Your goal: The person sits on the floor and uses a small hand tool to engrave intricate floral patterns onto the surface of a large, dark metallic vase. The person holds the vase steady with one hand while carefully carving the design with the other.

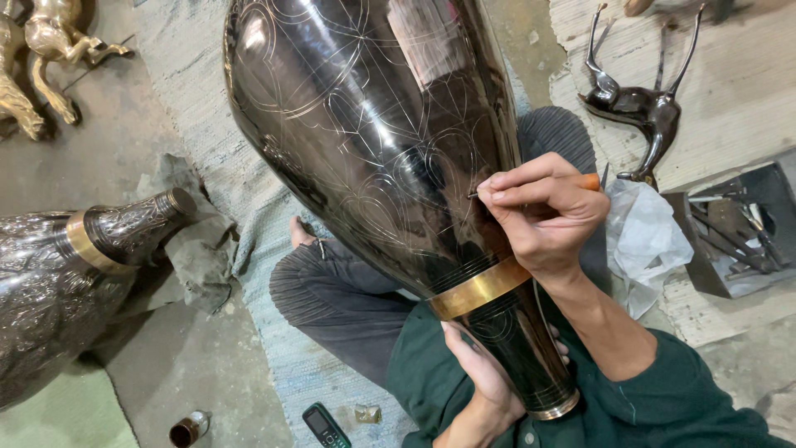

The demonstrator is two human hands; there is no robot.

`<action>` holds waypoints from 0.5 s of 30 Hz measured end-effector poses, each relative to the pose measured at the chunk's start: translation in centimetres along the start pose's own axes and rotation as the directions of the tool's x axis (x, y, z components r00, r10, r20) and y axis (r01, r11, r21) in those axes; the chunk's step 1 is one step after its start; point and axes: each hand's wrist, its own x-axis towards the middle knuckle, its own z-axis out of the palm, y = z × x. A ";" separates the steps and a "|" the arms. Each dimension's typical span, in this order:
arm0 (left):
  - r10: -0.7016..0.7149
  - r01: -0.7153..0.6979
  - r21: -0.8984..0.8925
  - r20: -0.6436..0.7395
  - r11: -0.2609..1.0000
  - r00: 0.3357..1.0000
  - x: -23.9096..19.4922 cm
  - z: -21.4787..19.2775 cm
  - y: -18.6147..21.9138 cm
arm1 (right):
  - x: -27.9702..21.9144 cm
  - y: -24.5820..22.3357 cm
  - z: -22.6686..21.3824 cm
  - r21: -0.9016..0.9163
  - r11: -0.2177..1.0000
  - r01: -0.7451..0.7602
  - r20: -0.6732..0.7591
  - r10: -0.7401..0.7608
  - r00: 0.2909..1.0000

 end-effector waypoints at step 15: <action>0.023 -0.023 -0.007 0.029 1.000 0.999 0.1 -0.3 -0.2 | -0.2 -0.1 -0.1 -0.016 1.000 0.014 0.011 -0.014 1.000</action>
